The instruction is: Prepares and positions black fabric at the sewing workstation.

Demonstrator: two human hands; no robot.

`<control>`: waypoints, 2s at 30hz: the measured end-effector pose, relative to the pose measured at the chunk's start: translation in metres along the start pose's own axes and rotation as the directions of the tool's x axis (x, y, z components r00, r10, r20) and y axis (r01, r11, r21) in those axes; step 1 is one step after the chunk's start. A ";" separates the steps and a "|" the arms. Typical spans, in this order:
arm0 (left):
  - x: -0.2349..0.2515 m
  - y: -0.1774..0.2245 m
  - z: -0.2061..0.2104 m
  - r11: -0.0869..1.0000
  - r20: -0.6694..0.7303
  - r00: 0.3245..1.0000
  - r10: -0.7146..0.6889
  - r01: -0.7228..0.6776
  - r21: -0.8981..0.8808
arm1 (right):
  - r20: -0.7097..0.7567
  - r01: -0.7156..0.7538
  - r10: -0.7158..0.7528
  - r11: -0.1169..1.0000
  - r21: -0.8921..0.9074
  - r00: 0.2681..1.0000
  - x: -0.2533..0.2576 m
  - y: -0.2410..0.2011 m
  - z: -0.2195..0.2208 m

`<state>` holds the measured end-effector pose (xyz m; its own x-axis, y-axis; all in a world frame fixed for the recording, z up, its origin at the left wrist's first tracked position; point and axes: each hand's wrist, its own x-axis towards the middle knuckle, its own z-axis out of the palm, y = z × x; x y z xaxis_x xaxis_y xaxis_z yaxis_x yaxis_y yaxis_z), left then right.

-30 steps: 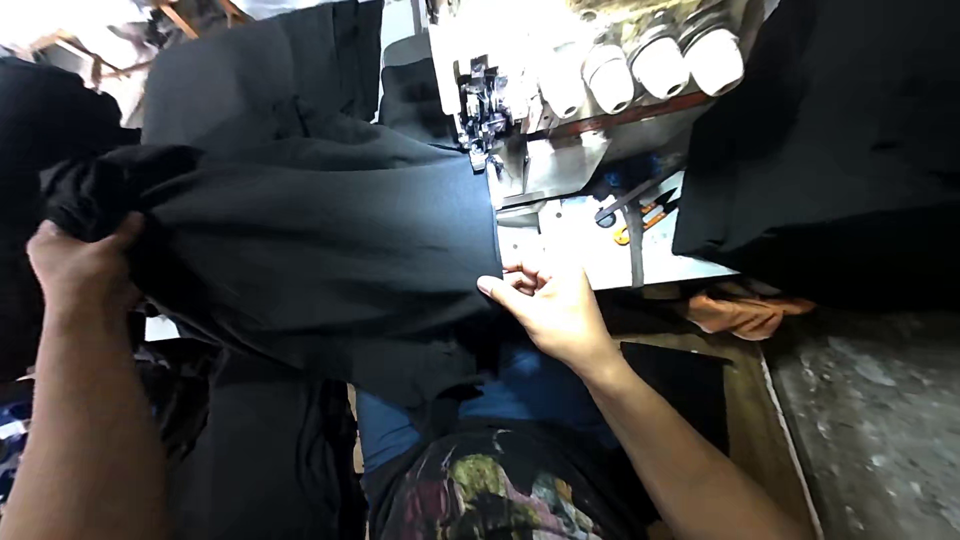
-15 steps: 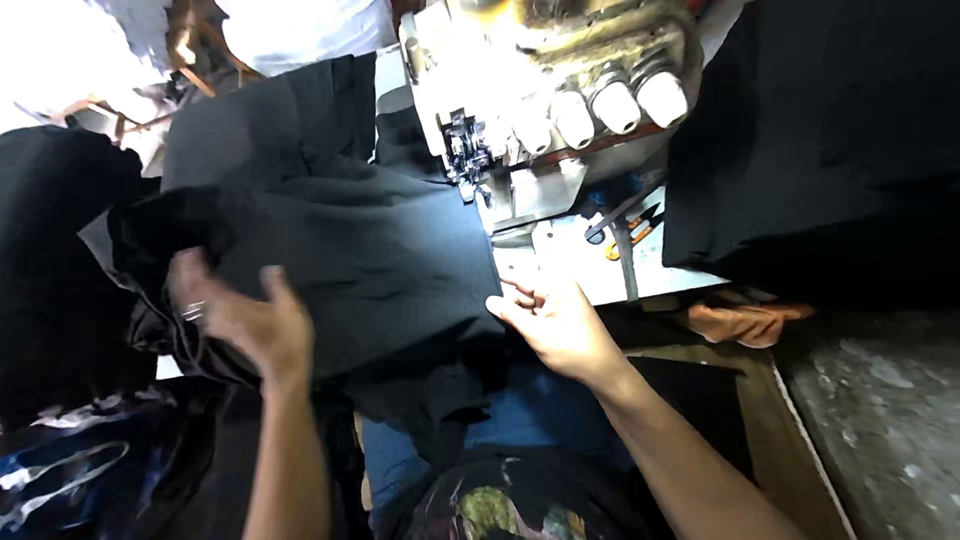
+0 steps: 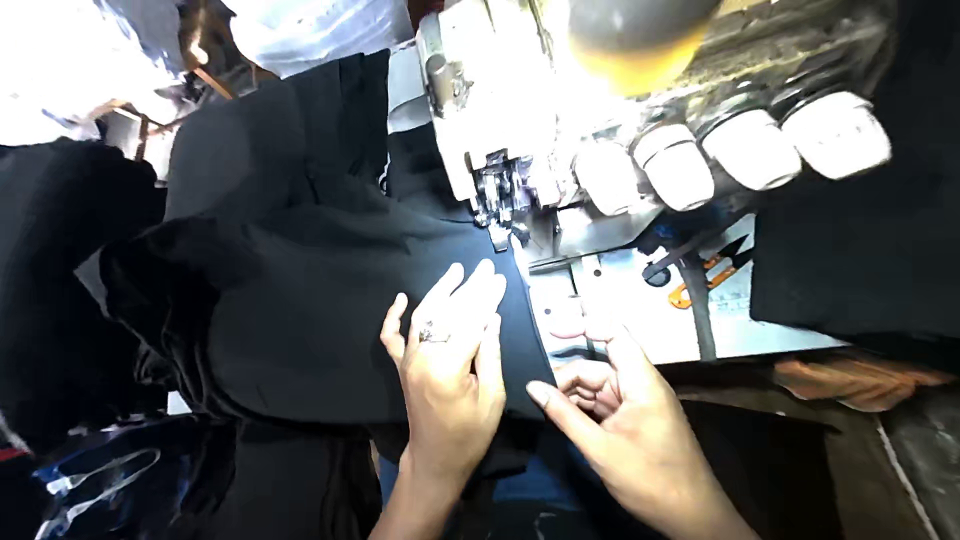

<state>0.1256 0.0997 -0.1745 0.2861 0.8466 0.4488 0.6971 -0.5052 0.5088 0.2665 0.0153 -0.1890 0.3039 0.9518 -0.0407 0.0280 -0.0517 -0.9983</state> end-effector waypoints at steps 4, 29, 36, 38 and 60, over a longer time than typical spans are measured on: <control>0.031 -0.017 0.003 0.999 -0.005 0.999 0.031 -0.032 -0.027 | -0.006 0.064 -0.065 0.998 -0.019 0.998 0.024 -0.002 0.003; 0.101 -0.224 -0.273 0.858 -0.185 0.871 -0.456 0.485 0.167 | 0.369 -0.294 0.402 0.902 -0.315 0.838 -0.005 -0.005 0.002; 0.021 -0.283 -0.154 0.851 0.130 0.904 -0.407 0.324 0.413 | 0.322 -0.139 0.189 0.975 -0.172 0.927 -0.046 0.000 0.009; 0.005 -0.271 -0.154 0.865 0.187 0.894 -0.407 0.312 0.393 | 0.424 -0.067 0.161 0.972 -0.227 0.891 -0.054 -0.011 0.014; -0.259 -0.070 -0.121 0.384 0.561 0.599 -0.572 0.799 -0.462 | 0.508 -0.372 0.333 0.928 -0.026 0.794 -0.110 -0.002 -0.021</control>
<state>-0.0764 -0.1041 -0.2377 0.1414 0.8897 -0.4341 0.1921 0.4055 0.8937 0.2531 -0.0955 -0.1819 -0.2331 0.8926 -0.3859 -0.0623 -0.4097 -0.9101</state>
